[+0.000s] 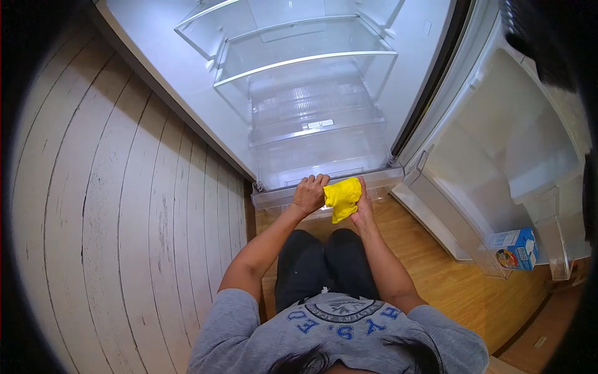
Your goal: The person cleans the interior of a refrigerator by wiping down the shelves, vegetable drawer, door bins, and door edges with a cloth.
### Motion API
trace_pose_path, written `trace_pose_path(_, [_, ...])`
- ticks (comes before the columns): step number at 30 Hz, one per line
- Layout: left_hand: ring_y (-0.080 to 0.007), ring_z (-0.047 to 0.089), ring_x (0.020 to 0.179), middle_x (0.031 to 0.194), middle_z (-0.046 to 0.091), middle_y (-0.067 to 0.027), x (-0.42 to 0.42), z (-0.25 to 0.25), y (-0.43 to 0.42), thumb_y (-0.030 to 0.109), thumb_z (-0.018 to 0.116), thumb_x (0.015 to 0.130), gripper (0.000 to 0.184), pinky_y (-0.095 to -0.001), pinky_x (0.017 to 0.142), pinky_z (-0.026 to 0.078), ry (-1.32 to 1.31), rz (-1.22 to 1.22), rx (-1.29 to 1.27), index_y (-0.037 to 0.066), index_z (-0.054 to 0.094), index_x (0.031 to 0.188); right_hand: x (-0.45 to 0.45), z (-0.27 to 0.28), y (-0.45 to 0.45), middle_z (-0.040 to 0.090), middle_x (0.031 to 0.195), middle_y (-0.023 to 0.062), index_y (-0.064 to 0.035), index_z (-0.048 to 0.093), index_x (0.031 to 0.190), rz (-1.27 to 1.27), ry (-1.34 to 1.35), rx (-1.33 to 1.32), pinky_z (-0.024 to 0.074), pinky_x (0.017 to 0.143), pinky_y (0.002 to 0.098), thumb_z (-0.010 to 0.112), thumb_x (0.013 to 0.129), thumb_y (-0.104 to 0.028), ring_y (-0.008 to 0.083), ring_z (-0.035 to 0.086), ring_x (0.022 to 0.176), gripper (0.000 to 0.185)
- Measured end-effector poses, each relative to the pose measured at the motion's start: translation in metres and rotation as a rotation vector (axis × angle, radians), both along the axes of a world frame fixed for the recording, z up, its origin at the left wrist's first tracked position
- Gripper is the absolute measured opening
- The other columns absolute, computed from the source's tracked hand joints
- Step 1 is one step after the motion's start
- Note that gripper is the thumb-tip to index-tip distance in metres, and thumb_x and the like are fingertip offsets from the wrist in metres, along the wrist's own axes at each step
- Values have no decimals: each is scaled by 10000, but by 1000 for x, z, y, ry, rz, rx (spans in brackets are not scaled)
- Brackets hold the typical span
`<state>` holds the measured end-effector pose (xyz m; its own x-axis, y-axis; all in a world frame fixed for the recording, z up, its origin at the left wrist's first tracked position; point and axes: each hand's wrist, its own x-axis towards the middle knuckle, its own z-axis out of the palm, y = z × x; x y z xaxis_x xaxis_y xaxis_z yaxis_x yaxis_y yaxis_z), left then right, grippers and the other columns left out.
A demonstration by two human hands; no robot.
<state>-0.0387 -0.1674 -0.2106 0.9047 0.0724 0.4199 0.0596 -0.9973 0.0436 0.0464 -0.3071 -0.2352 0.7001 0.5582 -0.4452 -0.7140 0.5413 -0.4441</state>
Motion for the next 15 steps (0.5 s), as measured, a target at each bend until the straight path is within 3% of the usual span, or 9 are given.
trace_pose_path(5, [-236, 559, 696, 765, 516, -69, 9, 0, 9, 132, 590, 690, 235, -346, 596, 446, 40, -17, -11, 82, 491, 897, 13, -7, 10, 605, 870, 26, -90, 552, 1044, 12, 38, 4, 517, 720, 323, 608, 851, -386, 155, 608, 805, 358])
trace_pose_path(8, [-240, 564, 701, 766, 518, -70, 10, 5, 8, 137, 604, 685, 248, -352, 598, 452, 43, -23, -39, 87, 489, 898, 15, -12, 13, 621, 848, 15, -108, 576, 958, 12, 19, -30, 519, 717, 340, 616, 828, -437, 160, 615, 790, 356])
trace_pose_path(15, [-263, 584, 744, 815, 549, -79, 10, 35, 21, 105, 672, 598, 379, -381, 616, 470, 41, -59, -160, 93, 505, 938, 12, 14, 26, 621, 912, 41, -69, 551, 1037, -22, 13, 4, 520, 721, 343, 596, 855, -398, 172, 618, 819, 378])
